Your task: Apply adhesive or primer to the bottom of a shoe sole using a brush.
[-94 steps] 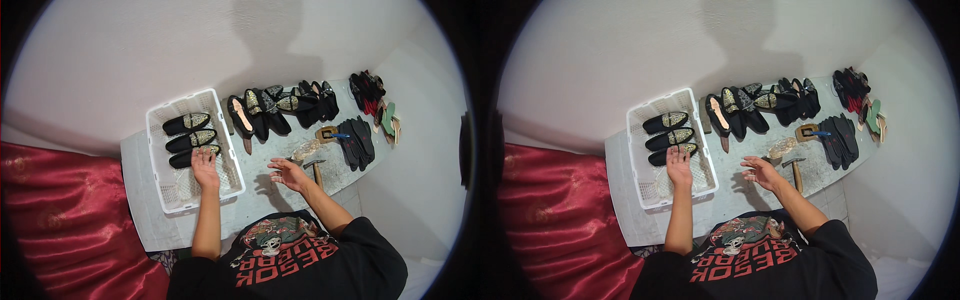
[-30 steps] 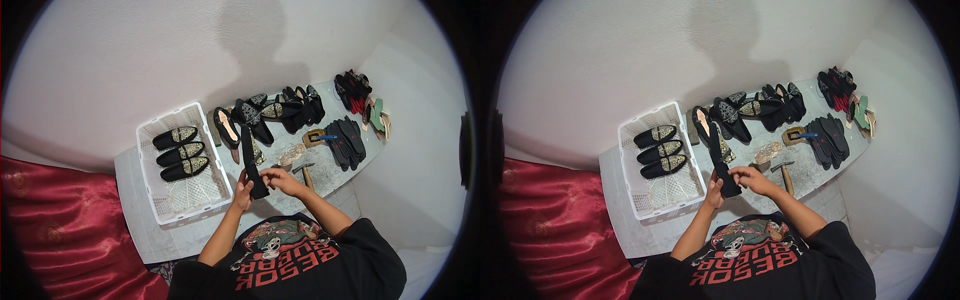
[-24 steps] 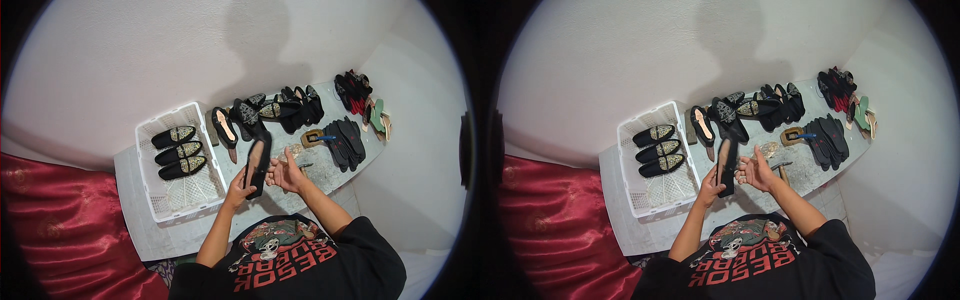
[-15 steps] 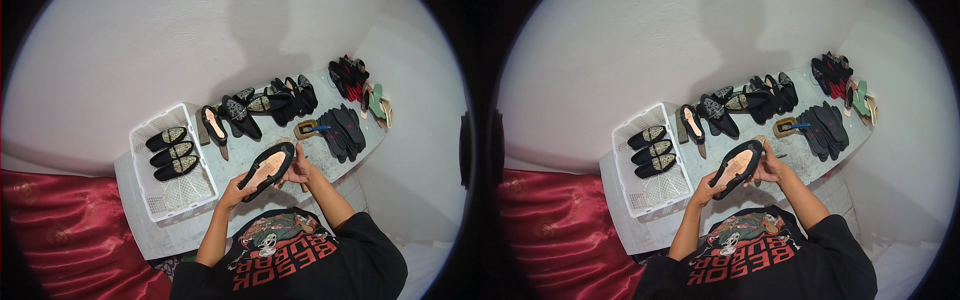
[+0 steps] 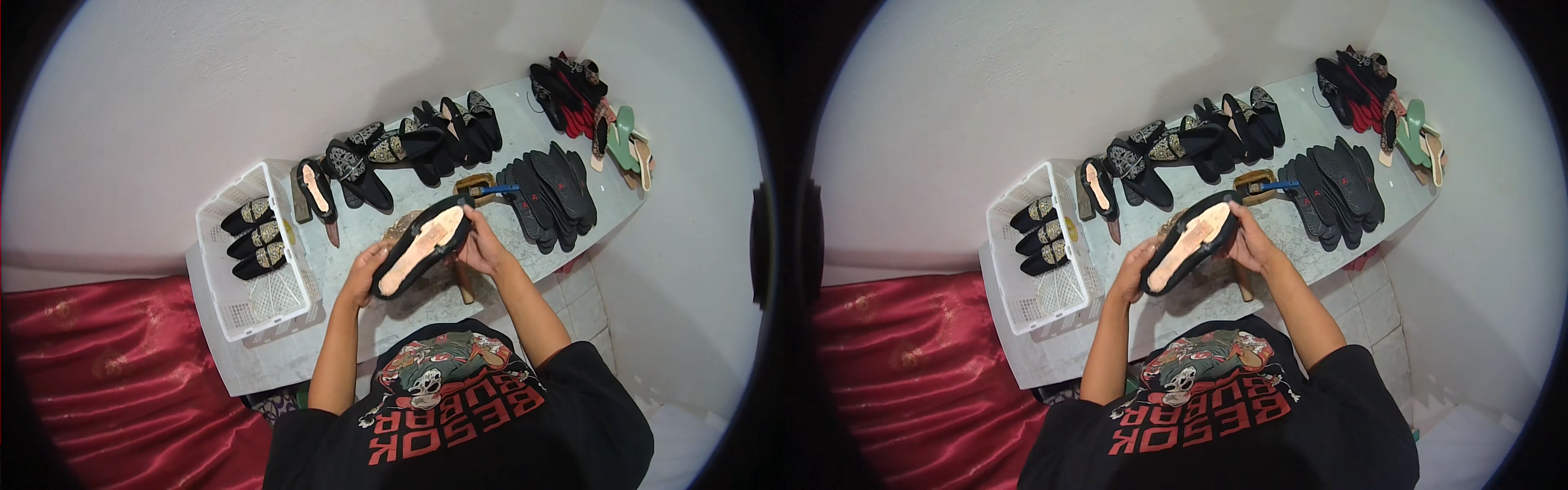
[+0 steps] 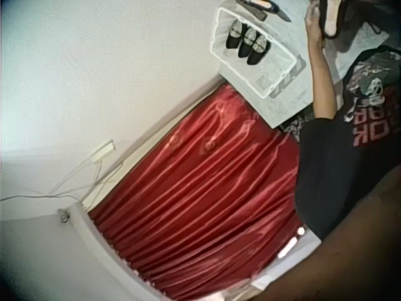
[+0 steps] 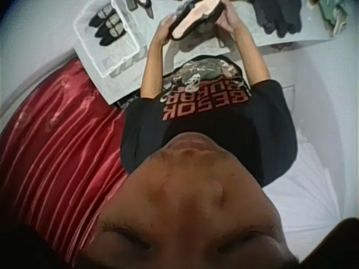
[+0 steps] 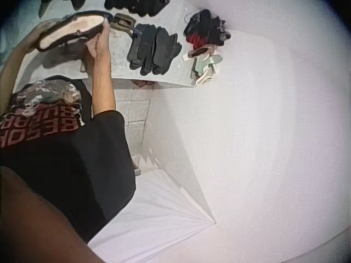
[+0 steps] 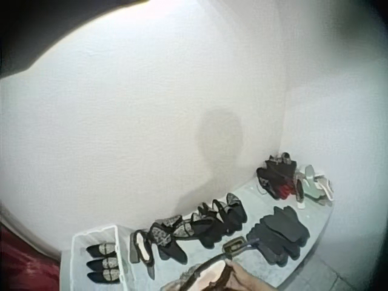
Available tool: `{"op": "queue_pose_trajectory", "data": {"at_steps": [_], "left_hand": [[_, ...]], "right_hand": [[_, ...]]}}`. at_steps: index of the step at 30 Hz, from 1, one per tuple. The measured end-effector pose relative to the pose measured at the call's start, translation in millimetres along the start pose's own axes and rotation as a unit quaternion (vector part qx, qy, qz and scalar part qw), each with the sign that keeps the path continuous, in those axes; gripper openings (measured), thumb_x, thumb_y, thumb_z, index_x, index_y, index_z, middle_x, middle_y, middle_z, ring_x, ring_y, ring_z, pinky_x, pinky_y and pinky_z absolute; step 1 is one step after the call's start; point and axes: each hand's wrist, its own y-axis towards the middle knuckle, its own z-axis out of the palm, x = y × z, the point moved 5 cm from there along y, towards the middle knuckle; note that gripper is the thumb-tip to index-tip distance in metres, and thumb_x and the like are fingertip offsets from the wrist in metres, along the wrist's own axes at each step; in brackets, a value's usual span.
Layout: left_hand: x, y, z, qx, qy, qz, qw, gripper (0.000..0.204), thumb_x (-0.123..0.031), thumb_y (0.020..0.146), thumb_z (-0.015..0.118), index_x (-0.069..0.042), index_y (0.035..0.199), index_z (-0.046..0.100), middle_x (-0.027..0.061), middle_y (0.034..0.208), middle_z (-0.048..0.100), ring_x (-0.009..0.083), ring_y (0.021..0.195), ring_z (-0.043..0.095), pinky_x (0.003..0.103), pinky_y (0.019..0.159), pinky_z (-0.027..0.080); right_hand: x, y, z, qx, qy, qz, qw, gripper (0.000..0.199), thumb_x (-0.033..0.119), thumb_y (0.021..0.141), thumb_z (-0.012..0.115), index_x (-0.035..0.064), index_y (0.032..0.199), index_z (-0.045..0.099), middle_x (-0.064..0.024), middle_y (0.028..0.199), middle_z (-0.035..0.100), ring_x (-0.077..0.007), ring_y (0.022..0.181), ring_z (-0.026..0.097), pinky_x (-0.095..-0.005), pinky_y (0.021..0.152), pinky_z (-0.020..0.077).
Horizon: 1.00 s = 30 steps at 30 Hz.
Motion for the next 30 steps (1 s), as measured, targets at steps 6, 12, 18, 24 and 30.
{"op": "queue_pose_trajectory", "data": {"at_steps": [6, 12, 18, 24, 30], "left_hand": [[-30, 22, 18, 0.028, -0.085, 0.107, 0.990, 0.078, -0.015, 0.091, 0.079, -0.007, 0.155, 0.036, 0.0138, 0.144, 0.056, 0.0229, 0.128, 0.059, 0.037, 0.110, 0.047], [-13, 44, 7, -0.069, -0.119, 0.109, 0.984, 0.069, -0.009, 0.093, 0.074, -0.008, 0.153, 0.040, 0.0129, 0.140, 0.056, 0.0245, 0.127, 0.058, 0.041, 0.109, 0.048], [4, 34, -32, -0.170, -0.166, 0.105, 0.966, 0.057, -0.014, 0.101, 0.067, -0.007, 0.152, 0.041, 0.0097, 0.125, 0.063, 0.0223, 0.114, 0.065, 0.039, 0.099, 0.055], [61, 5, -115, -0.241, -0.240, 0.095, 0.936, 0.048, -0.020, 0.105, 0.060, -0.006, 0.149, 0.046, 0.0114, 0.124, 0.064, 0.0240, 0.113, 0.066, 0.040, 0.098, 0.055], [91, -11, -113, -0.277, -0.297, 0.071, 0.911, 0.042, -0.033, 0.107, 0.058, -0.004, 0.138, 0.054, 0.0132, 0.130, 0.063, 0.0261, 0.118, 0.064, 0.045, 0.101, 0.053]], "right_hand": [[22, 20, -20, -0.048, 0.067, -0.032, 0.996, 0.074, 0.068, 0.101, 0.033, 0.0094, 0.141, 0.054, -0.0117, 0.130, 0.068, -0.0266, 0.114, 0.068, -0.0453, 0.080, 0.0581], [10, 59, -46, -0.067, 0.093, -0.018, 0.993, 0.073, 0.068, 0.100, 0.035, 0.0094, 0.138, 0.056, -0.0130, 0.128, 0.068, -0.0281, 0.112, 0.066, -0.0461, 0.086, 0.0544], [-26, 69, -44, -0.059, 0.063, 0.042, 0.995, 0.071, 0.064, 0.101, 0.033, 0.0085, 0.137, 0.057, -0.0137, 0.126, 0.069, -0.0297, 0.102, 0.069, -0.0434, 0.083, 0.0547], [-66, 71, -32, -0.092, -0.123, 0.101, 0.983, 0.060, 0.053, 0.106, 0.041, 0.0047, 0.139, 0.053, -0.0126, 0.121, 0.070, -0.0248, 0.092, 0.074, -0.0362, 0.075, 0.0597], [-50, 69, -27, -0.123, -0.266, -0.101, 0.951, 0.070, 0.010, 0.096, 0.072, 0.0116, 0.150, 0.029, -0.0079, 0.106, 0.066, -0.0091, 0.065, 0.058, -0.0245, 0.052, 0.0468]]}}
